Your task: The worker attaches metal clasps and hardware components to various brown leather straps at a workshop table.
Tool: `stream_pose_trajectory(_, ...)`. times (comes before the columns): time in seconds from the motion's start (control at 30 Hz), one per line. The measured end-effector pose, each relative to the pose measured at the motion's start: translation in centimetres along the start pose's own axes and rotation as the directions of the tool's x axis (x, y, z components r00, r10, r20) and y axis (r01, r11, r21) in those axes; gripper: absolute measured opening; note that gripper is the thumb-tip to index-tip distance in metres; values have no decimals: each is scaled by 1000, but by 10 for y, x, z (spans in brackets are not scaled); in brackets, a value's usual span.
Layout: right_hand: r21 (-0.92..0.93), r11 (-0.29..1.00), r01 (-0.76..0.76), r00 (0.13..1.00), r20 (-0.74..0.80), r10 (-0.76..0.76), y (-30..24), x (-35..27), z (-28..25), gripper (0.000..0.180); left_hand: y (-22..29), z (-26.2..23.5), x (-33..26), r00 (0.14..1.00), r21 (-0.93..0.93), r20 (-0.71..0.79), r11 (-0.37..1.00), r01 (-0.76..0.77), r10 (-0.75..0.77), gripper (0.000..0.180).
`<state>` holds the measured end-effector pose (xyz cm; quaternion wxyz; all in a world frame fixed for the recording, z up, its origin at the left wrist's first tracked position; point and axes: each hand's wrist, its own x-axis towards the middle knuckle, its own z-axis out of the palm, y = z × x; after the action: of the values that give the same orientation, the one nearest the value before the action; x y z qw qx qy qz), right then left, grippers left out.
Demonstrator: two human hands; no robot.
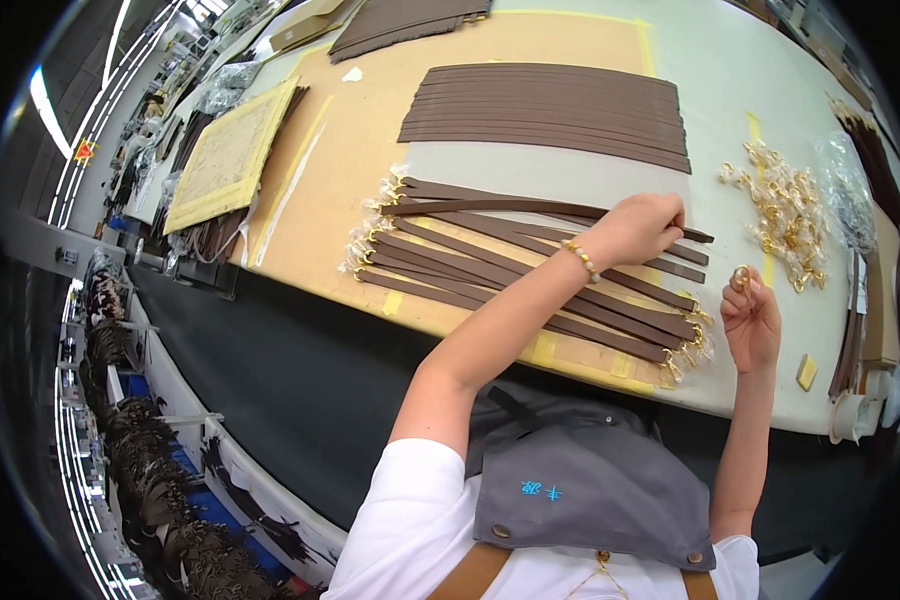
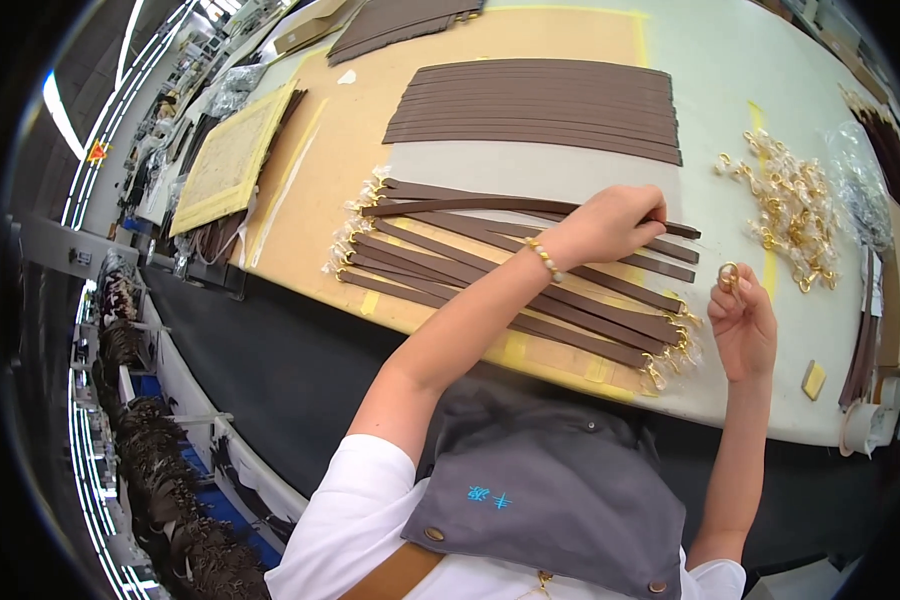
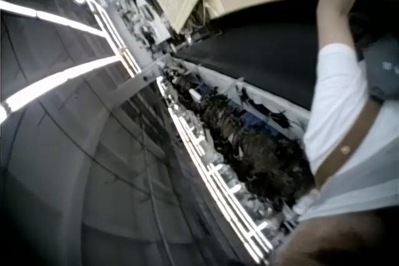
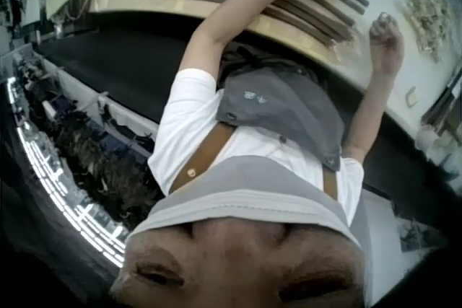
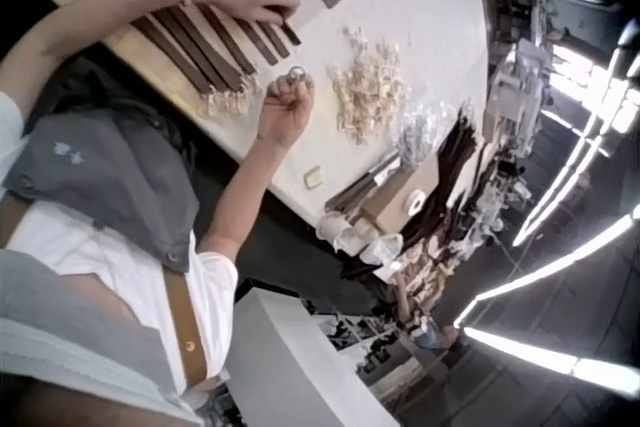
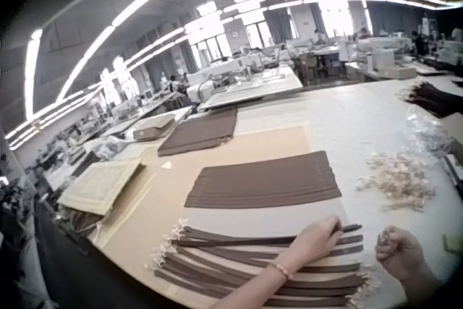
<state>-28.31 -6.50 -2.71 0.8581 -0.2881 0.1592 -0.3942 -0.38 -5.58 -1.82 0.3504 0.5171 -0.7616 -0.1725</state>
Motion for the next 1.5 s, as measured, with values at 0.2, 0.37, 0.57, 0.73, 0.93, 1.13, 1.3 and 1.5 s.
stream_pose_trajectory(0.2, -72, 993, 95, 995, -22, -96, 12, 3, 57, 16, 54, -38, -29, 965, -806, 192, 533, 257, -176, 14)
stream_pose_trajectory(0.37, -12, 996, 90, 995, 52, -89, 18, 5, 79, 13, 65, -34, -51, 967, -801, 177, 545, 250, -184, 20)
stream_pose_trajectory(0.57, -3, 1000, -5, 998, 70, 5, 25, -3, 75, 13, 80, -32, -52, 987, -777, 39, 616, 129, -157, 24)
stream_pose_trajectory(0.73, -86, 996, 26, 998, 65, -21, 29, -15, 70, 14, 86, -30, -58, 987, -723, 23, 679, 126, -158, 24)
stream_pose_trajectory(0.93, -70, 997, -14, 979, 201, 28, 27, -25, 58, 18, 107, -33, -62, 992, -633, -8, 768, 95, -129, 19)
stream_pose_trajectory(1.13, -266, 964, -10, 976, 206, 67, 18, -26, 62, 24, 115, -32, -66, 995, -413, -96, 911, -16, -26, 20)
stream_pose_trajectory(1.3, -483, 838, -254, 954, 17, 299, 0, -32, 84, 17, 115, -31, -70, 994, -228, -89, 970, -87, 68, 21)
stream_pose_trajectory(1.5, -611, 767, -196, 978, -65, 199, 10, -34, 92, 15, 114, -25, -70, 999, -385, -39, 923, -25, 11, 24)
